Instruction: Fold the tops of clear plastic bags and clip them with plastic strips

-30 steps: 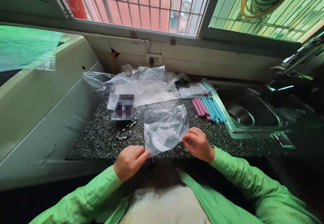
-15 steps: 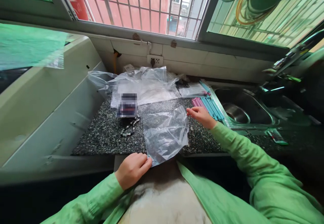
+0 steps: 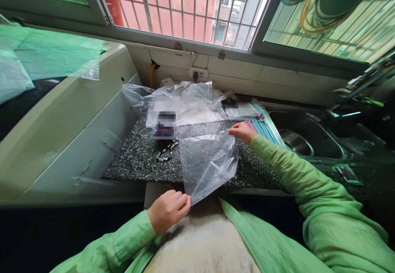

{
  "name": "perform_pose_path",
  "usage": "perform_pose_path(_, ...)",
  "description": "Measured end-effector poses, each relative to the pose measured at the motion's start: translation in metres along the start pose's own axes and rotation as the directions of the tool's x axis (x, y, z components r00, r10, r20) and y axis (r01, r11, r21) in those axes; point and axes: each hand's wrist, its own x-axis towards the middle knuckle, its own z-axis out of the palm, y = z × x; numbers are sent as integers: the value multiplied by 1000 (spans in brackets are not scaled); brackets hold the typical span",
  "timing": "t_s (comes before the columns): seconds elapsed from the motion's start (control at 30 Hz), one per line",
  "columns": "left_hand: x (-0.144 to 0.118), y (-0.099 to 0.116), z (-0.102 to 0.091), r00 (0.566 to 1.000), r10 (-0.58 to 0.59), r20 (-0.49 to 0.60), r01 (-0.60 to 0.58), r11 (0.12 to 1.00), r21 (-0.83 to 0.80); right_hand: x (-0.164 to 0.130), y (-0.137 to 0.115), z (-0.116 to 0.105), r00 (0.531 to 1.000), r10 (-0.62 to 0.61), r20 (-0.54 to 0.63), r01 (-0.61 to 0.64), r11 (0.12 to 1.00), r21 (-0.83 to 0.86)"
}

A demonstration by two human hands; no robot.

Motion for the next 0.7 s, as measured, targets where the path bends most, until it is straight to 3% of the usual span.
perform_pose_path(0.3,-2,-12,0,998,-26,63,36,987,-157,2,9,-9,1000,-2,-27,3,999,46)
perform_pose_path(0.4,5,-33,-5,978,-205,-30,195,960,-198,0,9,-11,999,-18,-28,19,998,62)
perform_pose_path(0.47,18,-54,-6,907,-414,-75,401,904,-147,-1,9,-12,999,-26,-24,27,997,71)
perform_pose_path(0.5,27,-65,-5,850,-524,-47,515,847,-127,-2,8,-12,999,-27,-23,29,997,75)
perform_pose_path(0.57,46,-86,-2,691,-720,66,723,686,-85,-4,8,-11,999,-33,-21,35,996,83)
perform_pose_path(0.63,62,-103,4,549,-804,230,835,536,-120,-6,7,-11,999,-42,-19,44,995,89)
perform_pose_path(0.7,72,-113,12,488,-792,367,873,444,-202,-8,7,-11,998,-54,-20,56,994,97)
